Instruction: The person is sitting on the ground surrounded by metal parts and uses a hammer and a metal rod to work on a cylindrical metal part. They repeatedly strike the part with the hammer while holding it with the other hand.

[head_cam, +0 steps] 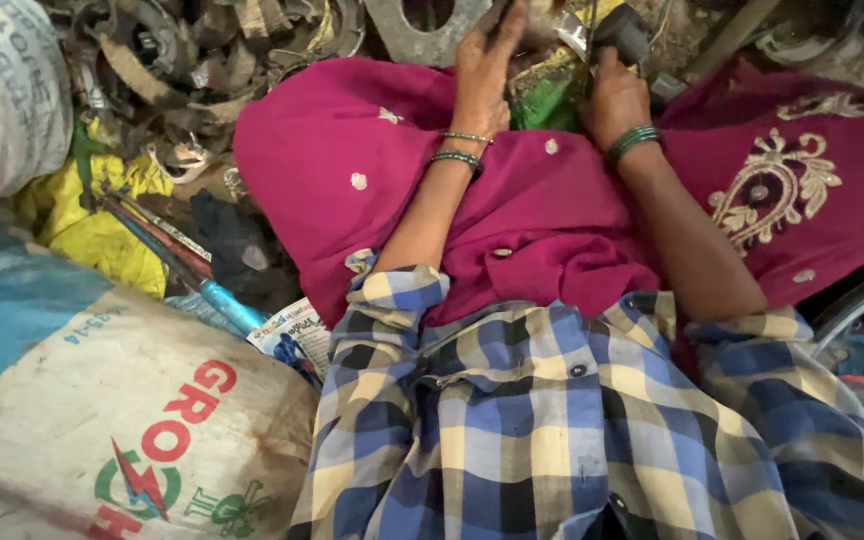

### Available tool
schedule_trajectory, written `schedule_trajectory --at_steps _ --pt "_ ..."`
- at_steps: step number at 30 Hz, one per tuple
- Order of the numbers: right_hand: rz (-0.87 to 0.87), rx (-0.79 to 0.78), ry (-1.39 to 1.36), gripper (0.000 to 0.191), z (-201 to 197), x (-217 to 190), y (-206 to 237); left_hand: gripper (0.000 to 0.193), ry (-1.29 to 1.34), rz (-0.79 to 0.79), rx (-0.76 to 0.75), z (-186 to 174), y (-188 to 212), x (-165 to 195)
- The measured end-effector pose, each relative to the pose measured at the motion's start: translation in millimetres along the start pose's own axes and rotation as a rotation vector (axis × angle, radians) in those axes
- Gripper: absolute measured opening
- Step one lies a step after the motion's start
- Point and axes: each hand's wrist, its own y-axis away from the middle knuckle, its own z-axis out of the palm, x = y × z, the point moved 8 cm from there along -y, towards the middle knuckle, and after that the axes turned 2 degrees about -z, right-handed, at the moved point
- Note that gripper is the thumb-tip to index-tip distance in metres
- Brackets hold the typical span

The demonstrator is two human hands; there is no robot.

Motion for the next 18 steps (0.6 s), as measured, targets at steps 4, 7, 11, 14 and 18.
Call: schedule_trajectory --at_steps 4,7,11,14,18 --pt "0.108 -0.007 -0.039 0.049 -11 2 0 0.050 -0.216 0.098 -0.058 5 1 14" --pt "0.164 -0.014 -0.093 0.037 -23 2 5 0.053 -0.114 0.104 -0.059 4 6 20" --pt "0.159 -0.077 -0.178 0.030 -31 -12 11 0.054 -0.085 0.128 -0.105 10 16 28" --pt "0.155 -0.086 0.060 0.040 -38 -22 13 0.060 -0.041 0.154 -0.134 18 22 36" --pt "0.231 -0.051 -0.071 0.030 -46 -19 20 0.070 -0.067 0.124 -0.123 23 28 43"
